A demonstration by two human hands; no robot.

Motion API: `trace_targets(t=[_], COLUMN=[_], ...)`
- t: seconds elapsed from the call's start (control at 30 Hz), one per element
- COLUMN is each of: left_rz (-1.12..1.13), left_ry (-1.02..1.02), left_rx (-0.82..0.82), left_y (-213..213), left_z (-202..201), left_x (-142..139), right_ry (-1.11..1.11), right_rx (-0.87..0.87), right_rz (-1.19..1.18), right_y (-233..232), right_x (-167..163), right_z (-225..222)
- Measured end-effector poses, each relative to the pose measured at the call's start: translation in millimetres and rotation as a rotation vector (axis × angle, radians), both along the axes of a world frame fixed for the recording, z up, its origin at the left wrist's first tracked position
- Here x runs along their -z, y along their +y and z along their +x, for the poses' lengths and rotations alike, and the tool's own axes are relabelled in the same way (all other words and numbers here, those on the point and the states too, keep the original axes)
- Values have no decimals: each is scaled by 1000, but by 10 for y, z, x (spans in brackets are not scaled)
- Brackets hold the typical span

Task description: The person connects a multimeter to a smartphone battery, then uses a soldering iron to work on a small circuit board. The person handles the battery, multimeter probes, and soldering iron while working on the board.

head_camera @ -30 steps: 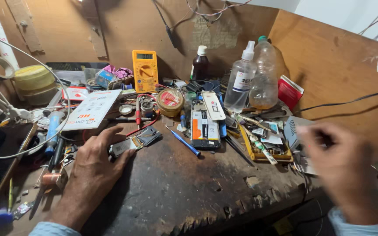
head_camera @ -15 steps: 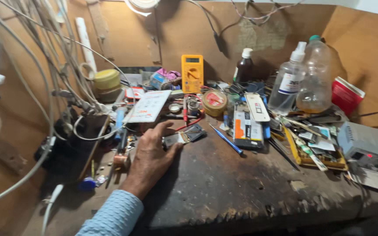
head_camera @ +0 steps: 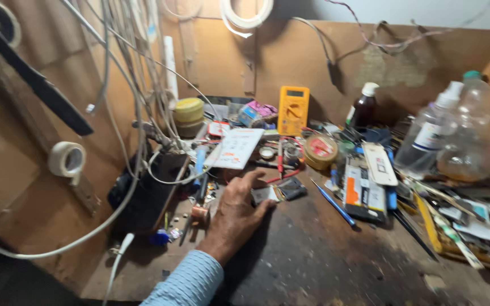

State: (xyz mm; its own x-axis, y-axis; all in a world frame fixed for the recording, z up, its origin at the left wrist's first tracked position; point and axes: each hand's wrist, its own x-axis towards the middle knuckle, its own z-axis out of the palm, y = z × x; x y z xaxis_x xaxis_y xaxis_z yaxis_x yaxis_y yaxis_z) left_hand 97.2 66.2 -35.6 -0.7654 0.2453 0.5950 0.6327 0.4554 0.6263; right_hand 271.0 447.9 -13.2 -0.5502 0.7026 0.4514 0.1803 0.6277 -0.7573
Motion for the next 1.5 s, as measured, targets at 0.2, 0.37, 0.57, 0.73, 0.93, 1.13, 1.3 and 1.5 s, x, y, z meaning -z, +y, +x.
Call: trace_targets(t=[0.2,0.37,0.57,0.73,0.93,1.13,1.3,1.5], left_rz=[31,-29,-42,-23,-32,-18,-4,-3], left_ry=[-17,-74,-61,-176,-190,-232,-219,-186], left_rx=[14,-13,-19,-8,-29,-17,-14,-15], left_y=[46,36,30,41,84,92,76,69], left_z=[18,31,-22,-93,-143,-171,-150,-148], left_x=[-120,-182,-231,-251,-219,-233,-220,-202], right_ry=[314,140,-134,-80,-92,-159,-174,-49], right_rx=[-527,-821,-722,-790,-778,-784,-779,-783], right_rz=[-261,-372,-537,-649,-614,-486,-404,-602], right_y=[-266,-834,-1478,-1545,-1291,-1157,-1155,-1229], right_x=[8,37,-40,-20,89,152,204,163], right_z=[-219,-671,-1220,-1447,-1522,-1505,-1515,-1508])
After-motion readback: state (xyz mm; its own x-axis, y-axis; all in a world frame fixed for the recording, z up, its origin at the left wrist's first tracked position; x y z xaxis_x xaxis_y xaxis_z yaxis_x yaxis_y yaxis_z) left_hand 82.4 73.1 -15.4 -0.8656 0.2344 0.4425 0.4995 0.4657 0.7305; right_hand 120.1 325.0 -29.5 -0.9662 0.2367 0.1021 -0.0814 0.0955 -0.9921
